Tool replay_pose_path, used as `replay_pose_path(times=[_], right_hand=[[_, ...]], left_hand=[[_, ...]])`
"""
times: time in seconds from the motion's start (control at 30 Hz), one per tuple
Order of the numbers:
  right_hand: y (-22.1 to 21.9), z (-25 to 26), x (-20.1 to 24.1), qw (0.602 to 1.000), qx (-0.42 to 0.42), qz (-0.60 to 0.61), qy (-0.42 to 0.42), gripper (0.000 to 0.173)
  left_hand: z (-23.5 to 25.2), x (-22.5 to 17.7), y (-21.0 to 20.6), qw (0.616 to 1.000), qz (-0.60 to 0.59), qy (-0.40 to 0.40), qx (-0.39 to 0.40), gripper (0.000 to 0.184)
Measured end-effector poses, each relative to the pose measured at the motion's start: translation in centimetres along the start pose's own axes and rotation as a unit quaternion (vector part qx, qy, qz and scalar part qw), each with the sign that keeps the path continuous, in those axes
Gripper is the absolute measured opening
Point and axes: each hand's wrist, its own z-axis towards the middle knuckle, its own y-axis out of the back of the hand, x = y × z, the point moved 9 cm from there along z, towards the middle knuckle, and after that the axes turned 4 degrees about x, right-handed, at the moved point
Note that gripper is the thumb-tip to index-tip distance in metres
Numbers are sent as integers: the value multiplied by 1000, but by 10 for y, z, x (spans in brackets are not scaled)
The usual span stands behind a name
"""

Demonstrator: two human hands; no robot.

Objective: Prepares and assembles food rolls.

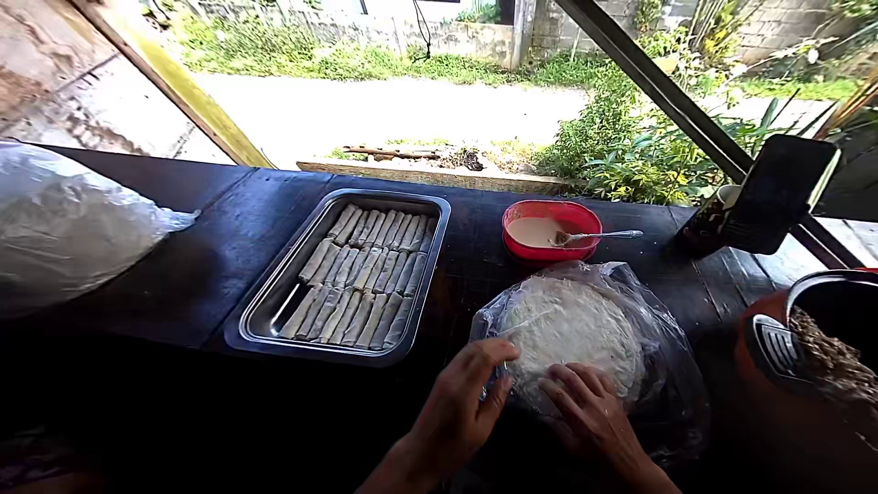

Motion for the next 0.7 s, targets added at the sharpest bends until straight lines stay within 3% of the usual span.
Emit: replay_pose_path(times=[0.07, 0.13, 0.3, 0.4, 0.47, 0.57, 0.7], right_hand=[[59, -136, -88, 999, -26, 4, -19, 30], [124, -264, -179, 996, -26, 64, -51, 30], [280, -575, -405, 978, -62, 146, -132, 28], [366, -754, -544, 965, -90, 144, -198, 26], [415, -874, -635, 951, -64, 182, -243, 25], [489, -1052, -757, 929, -9, 240, -281, 25], [593, -1284, -925, 863, -5, 370, -344, 17]], left_hand=[[-31, -51, -204, 992, 120, 2, 45, 34], [-53, -116, -365, 984, 177, 2, 31, 37], [-65, -310, -709, 986, 162, 29, 13, 41], [-58, -444, -914, 976, 215, -32, -23, 29], [-49, -538, -1058, 970, 224, -94, -25, 25], [-37, -661, -1279, 967, 205, -149, 22, 26], [-33, -783, -1562, 971, 184, -124, 92, 31]])
